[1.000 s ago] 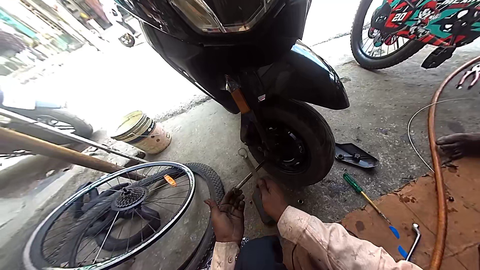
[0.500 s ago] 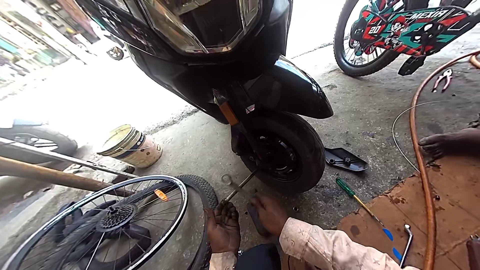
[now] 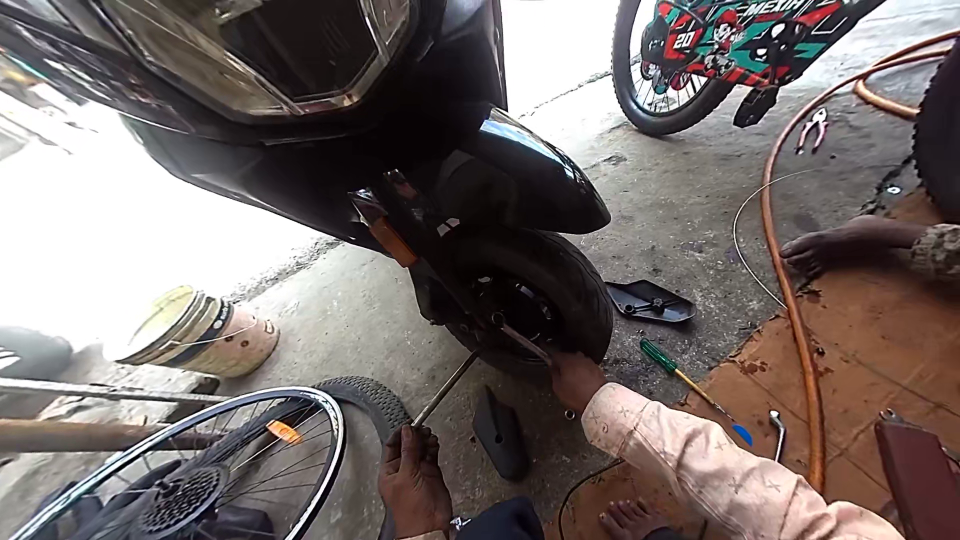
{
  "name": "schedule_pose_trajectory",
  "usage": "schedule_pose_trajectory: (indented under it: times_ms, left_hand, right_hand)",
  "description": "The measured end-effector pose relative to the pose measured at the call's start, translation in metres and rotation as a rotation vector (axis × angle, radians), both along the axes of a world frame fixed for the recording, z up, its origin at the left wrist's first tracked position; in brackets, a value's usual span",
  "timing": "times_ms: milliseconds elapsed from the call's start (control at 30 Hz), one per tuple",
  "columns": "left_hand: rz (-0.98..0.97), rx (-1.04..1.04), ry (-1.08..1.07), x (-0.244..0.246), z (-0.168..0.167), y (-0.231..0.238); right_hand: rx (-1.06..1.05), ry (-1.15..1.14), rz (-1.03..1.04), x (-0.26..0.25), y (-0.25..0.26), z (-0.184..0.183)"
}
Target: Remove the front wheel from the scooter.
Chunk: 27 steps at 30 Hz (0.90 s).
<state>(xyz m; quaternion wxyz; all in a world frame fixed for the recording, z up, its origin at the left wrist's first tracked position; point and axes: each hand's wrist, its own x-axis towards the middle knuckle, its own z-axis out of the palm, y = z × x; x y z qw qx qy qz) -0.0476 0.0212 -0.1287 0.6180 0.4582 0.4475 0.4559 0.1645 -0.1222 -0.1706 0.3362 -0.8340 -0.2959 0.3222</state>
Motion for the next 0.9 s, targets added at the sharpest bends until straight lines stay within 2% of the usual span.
schedule_pose_trajectory:
  times_ms: [67, 167, 300, 400, 533, 700, 800, 833, 900]
  left_hand:
    - [0.013, 0.040, 0.023, 0.003, 0.000, 0.002]
    - [0.037, 0.077, 0.041, 0.005, -0.006, 0.002]
    - [0.062, 0.123, 0.081, 0.010, -0.001, 0.002]
    - [0.061, 0.140, 0.083, 0.013, -0.003, 0.004]
    - [0.078, 0.198, 0.086, 0.011, -0.004, 0.003]
    - [0.097, 0.271, 0.065, 0.019, -0.008, 0.003]
    - [0.105, 0.365, 0.110, 0.019, -0.004, -0.006]
    - [0.094, 0.409, 0.139, 0.019, 0.000, -0.011]
    - [0.074, 0.428, 0.168, 0.024, 0.001, -0.011]
  right_hand:
    - [-0.034, 0.016, -0.010, -0.003, -0.006, 0.001]
    - [0.085, -0.010, -0.121, -0.015, -0.010, -0.013]
    - [-0.063, 0.032, 0.007, -0.011, -0.012, -0.005]
    - [0.035, -0.033, -0.098, -0.010, -0.013, -0.008]
    - [-0.122, 0.015, 0.110, -0.011, -0.012, -0.010]
    - [0.184, -0.085, -0.112, -0.025, -0.020, -0.031]
    - [-0.053, 0.036, 0.105, -0.022, -0.014, -0.026]
    - [-0.073, 0.072, 0.135, -0.023, -0.016, -0.025]
    - [0.008, 0.092, 0.045, -0.025, -0.023, -0.024]
